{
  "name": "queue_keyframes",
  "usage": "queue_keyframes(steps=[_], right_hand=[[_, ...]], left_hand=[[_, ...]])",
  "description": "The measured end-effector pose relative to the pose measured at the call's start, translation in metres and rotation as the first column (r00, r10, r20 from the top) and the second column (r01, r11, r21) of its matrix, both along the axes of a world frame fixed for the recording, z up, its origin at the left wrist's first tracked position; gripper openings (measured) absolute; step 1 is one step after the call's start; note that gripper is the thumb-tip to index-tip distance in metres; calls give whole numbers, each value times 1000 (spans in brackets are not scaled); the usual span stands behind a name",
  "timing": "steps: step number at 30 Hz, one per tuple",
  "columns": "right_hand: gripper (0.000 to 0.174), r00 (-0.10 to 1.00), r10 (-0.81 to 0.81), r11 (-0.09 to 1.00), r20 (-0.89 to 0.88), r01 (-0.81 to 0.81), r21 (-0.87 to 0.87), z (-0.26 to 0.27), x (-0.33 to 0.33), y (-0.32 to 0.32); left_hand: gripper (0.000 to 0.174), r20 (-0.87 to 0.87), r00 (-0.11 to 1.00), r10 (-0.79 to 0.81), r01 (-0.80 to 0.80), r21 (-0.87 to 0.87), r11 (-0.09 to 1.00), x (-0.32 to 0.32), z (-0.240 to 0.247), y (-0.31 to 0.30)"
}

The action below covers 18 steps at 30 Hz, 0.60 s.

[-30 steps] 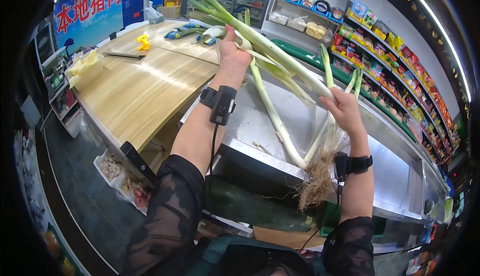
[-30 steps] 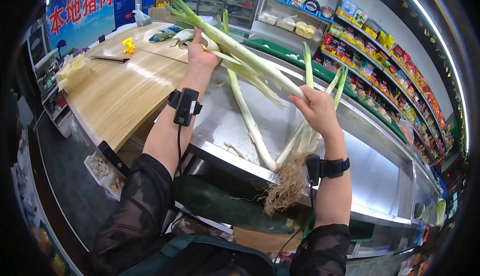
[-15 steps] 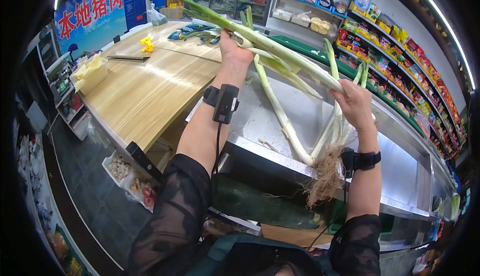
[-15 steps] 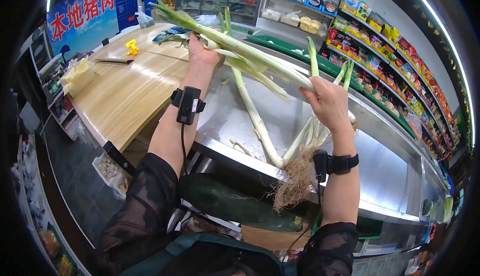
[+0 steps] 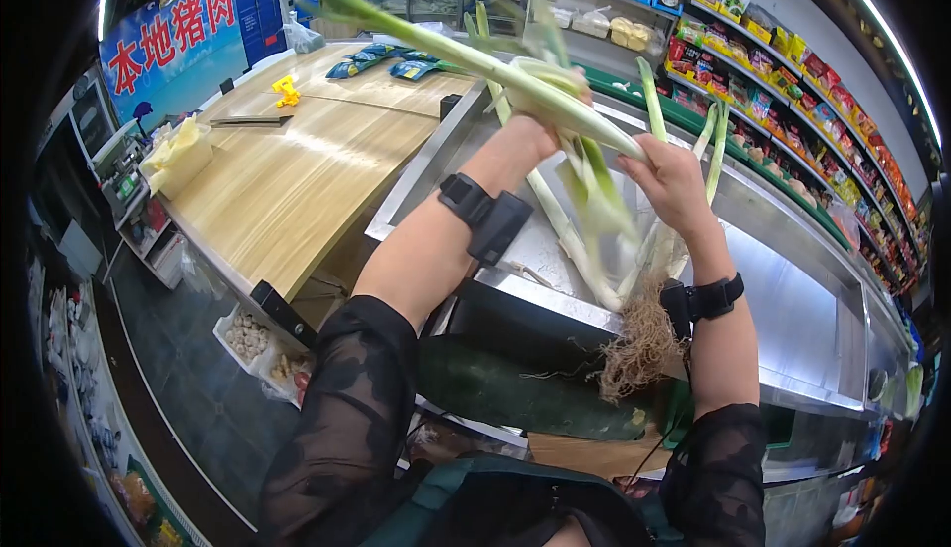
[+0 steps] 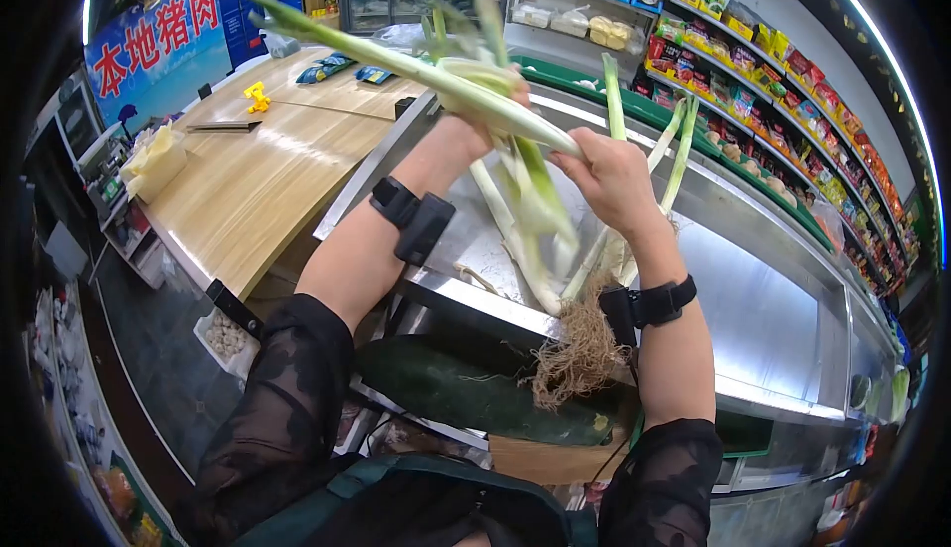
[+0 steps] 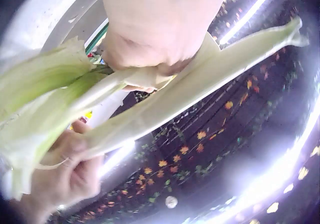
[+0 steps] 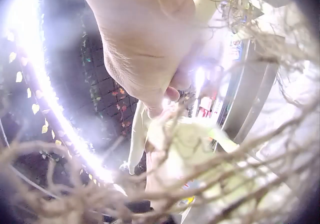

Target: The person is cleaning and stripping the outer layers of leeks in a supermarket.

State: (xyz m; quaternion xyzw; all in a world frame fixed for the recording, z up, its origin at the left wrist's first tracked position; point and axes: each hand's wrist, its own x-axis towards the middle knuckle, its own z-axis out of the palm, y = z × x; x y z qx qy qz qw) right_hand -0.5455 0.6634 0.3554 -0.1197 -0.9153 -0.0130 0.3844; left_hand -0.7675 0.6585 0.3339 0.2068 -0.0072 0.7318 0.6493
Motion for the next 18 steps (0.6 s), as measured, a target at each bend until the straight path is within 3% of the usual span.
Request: queue_keyframes(steps=[1,2,3,4,6,7,8,10,11,12,14,16,17,18], right_hand=[[19,999,4,996,-36,-7,-87,2,-1,-3],[19,997,-2,985,-75,-11,-171,3,2,-2],[21,993,8,981,-117,-30,-192,1,5,3],[21,993,-16,982,-119,-7,-189,2,9,5],[22,968,-7,878,-251,-114,-464,5,14,6],[25,956,21,808,-292,-188,-558,7,16,9],[25,954,-7,815,-301,-169,-554,9,19,10],[26,829,38,563,-557,-479,-674,13,22,6],[30,728,88,442,-680,-640,-628,13,23,11],[39,678,91,404,-729,-695,-596,14,26,15],[48,545,88,251,-834,-822,-511,17,35,20],[49,516,52,257,-855,-834,-488,19,44,27],[51,492,29,243,-870,-848,-472,20,48,31],[51,487,17,253,-873,-847,-468,20,49,33]], left_hand=[[15,-365,917,162,-195,-57,979,15,2,-6],[13,-684,682,260,-384,-32,923,29,3,-12],[8,-701,661,268,-503,-148,851,42,0,-21],[8,-702,666,254,-483,-145,864,41,-4,-16],[6,-951,165,261,-567,125,814,31,-14,-11],[7,-957,135,255,-591,129,796,29,-15,-9],[9,-963,103,249,-613,136,778,27,-17,-6],[14,-909,323,262,-589,24,808,19,-12,-8],[15,-803,508,312,-578,-49,815,18,-9,-7],[16,-659,667,347,-552,-124,825,16,-6,-5],[14,-295,912,284,-308,-37,951,7,5,-8],[10,-163,933,320,-322,15,947,17,29,-39],[13,-18,994,104,-98,200,975,-11,17,-23],[17,84,986,-143,99,399,912,-16,22,-24]])
